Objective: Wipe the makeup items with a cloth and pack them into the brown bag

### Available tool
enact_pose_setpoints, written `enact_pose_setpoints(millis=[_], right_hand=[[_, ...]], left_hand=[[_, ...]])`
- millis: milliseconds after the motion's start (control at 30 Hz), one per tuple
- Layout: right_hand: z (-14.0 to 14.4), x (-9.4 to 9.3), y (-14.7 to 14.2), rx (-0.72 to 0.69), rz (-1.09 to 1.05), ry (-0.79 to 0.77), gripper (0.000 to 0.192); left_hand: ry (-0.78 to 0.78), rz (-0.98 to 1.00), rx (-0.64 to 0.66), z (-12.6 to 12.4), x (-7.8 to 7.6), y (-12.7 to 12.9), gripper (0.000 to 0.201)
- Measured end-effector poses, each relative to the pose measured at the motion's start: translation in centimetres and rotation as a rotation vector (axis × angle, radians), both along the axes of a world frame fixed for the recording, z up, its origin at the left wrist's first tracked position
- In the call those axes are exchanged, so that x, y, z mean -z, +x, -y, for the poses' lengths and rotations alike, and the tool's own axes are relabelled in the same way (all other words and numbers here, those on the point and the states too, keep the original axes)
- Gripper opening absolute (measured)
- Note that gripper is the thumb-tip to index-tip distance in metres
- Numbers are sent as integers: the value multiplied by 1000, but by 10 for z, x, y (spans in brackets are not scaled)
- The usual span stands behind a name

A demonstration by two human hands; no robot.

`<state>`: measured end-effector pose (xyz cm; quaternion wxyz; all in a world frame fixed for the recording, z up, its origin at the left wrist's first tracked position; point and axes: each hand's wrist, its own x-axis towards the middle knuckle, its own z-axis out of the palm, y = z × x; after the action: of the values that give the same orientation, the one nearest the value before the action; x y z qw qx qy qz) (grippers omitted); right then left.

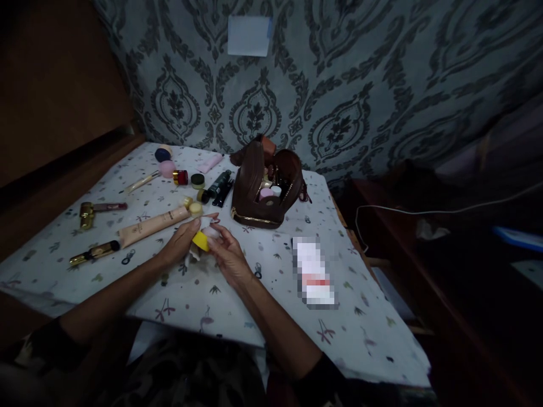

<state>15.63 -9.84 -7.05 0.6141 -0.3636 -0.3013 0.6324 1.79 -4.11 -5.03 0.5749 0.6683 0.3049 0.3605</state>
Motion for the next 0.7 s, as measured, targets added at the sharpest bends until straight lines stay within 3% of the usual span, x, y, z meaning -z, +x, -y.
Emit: enact_pose_setpoints(millis=[200,467,600,700], right_hand=[[-1,1,0,-16,-57,-18,48],[-1,-1,-1,-3,-92,3,48],[-3,-3,1,52,-171,-7,41],[-3,-4,2,66,-214,-15,40]], left_hand=[[218,-18,-104,-3,0,1,51],[239,-38,-148,-4,-1,-3,43],[403,-66,-32,-4,1,-1,52],[505,-158,6,-4,7,0,71]])
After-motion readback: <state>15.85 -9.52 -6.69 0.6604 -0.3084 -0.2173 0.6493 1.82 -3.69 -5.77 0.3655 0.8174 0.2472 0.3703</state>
